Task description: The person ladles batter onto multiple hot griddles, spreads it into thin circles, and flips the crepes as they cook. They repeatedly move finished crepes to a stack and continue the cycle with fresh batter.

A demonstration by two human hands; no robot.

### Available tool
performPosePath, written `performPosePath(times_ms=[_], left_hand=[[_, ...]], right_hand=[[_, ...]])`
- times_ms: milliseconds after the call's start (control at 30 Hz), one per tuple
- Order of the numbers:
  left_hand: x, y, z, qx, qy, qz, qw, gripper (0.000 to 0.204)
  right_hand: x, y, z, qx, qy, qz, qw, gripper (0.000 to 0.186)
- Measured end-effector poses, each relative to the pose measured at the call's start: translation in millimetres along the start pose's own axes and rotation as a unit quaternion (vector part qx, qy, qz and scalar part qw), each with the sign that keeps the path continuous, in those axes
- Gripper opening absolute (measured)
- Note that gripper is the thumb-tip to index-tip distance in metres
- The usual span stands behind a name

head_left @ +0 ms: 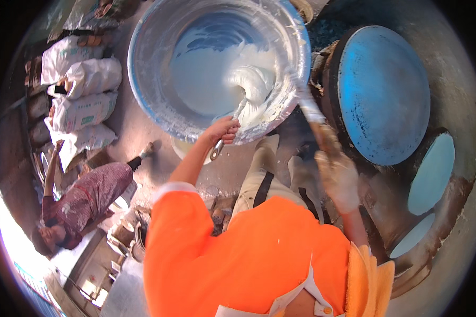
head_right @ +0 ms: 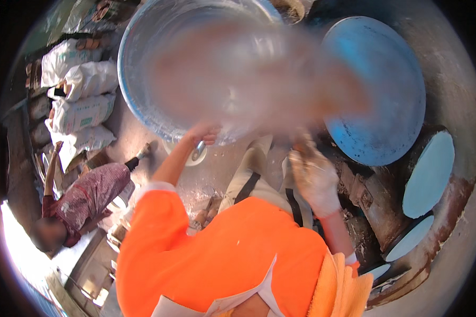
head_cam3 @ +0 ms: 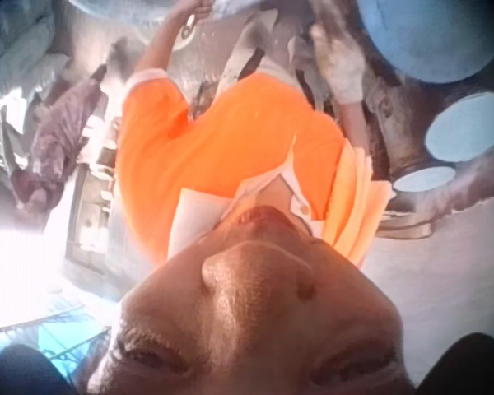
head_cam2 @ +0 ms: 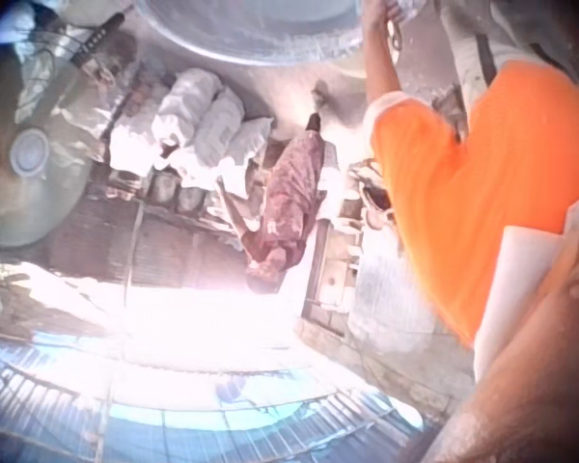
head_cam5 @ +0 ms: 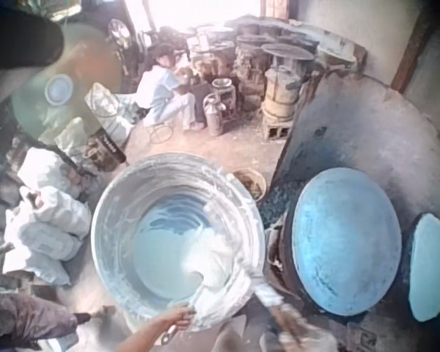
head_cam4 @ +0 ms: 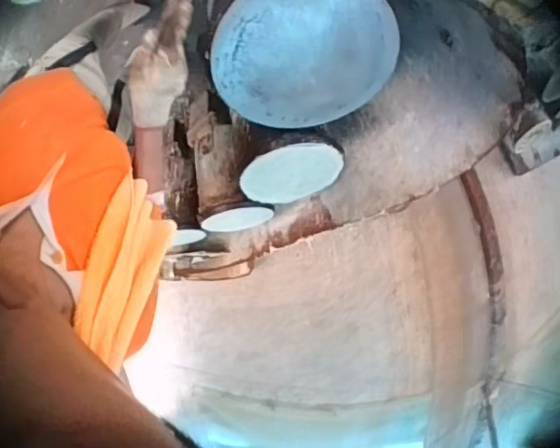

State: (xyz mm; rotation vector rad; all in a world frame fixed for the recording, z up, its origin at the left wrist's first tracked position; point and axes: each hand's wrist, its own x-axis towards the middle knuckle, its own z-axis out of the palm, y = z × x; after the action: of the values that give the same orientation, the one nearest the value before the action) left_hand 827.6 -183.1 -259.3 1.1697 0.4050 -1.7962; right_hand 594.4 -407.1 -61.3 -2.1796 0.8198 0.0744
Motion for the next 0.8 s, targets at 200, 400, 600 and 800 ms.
performPosePath(times_ms=[200, 400, 600, 800], left_hand=[[-9.8, -17.7, 42.2, -0.086, -0.078, 0.124, 0.986, 0.012], [-123.4, -21.1, 104.6, -0.185, -0.113, 0.183, 0.959, 0.010], [-255.7, 12.3, 170.7, -0.181, -0.191, 0.234, 0.936, 0.018], [-396.5, 63.8, 240.5, -0.091, -0.121, 0.400, 0.904, 0.026]], right_hand=[[23.4, 8.8, 66.7, -0.316, -0.237, 0.120, 0.911, 0.059], [-31.3, -17.7, 11.8, -0.313, -0.241, 0.066, 0.916, 0.073], [-56.9, -41.1, -42.9, -0.286, 0.102, -0.206, 0.930, 0.058], [-64.6, -117.5, -114.6, 0.076, 0.122, -0.353, 0.925, 0.045]])
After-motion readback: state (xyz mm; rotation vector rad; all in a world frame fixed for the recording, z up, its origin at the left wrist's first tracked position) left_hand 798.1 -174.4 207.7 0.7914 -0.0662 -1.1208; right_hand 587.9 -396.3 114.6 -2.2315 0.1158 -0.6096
